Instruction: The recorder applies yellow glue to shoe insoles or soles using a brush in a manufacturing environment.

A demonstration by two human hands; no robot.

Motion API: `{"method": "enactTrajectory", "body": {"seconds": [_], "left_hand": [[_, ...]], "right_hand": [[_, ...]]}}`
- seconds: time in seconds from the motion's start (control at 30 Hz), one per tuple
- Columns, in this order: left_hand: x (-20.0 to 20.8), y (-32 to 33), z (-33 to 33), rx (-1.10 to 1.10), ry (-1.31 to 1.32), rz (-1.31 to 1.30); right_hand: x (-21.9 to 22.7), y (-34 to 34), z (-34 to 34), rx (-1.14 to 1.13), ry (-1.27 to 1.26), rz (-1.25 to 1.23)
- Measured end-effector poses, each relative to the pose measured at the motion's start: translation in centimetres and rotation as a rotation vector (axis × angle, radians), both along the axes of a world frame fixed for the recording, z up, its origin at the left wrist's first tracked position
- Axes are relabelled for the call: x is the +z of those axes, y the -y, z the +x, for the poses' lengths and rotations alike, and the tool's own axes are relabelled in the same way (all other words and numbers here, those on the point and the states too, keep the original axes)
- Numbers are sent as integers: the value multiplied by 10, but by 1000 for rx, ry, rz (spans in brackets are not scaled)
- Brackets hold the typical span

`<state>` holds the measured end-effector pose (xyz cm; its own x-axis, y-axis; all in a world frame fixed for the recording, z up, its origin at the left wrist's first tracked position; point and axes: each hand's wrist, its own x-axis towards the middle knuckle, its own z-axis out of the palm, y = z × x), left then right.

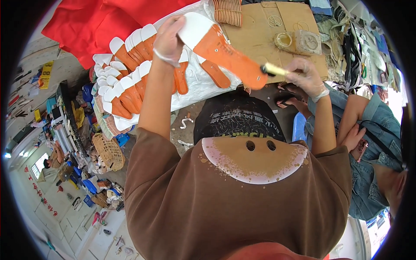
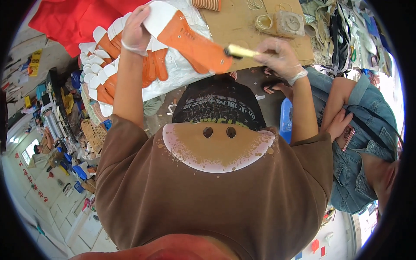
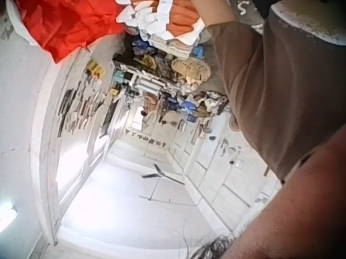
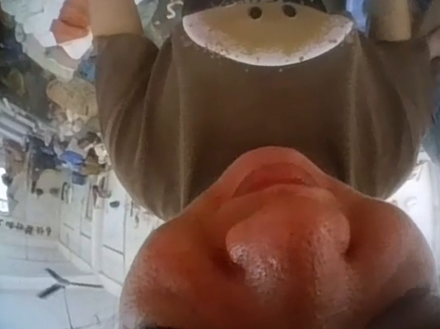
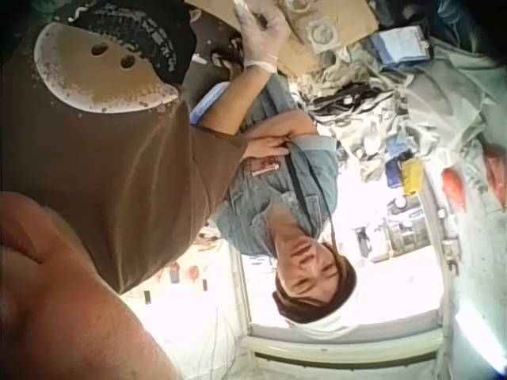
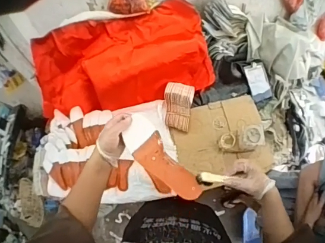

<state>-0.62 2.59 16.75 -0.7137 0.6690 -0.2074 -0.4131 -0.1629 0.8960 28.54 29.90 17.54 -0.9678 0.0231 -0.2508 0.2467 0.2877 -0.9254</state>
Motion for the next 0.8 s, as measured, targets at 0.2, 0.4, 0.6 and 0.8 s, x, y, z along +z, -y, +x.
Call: {"method": "enactTrajectory", "body": {"seconds": [0.2,0.4,0.6,0.8], "left_hand": [[32,4,55,211,-26,-44],[44,-1,103,86,62,16],[60,-7,125,170,-36,95],[49,4,116,158,-60,76]], "right_hand": [[-21,-5,-5,-656,-48,212],[-41,7,-14,-678,-264,408],[-45,17,-20,-883,-298,276],[-32,-5,-23,-921,-404,37]]}}
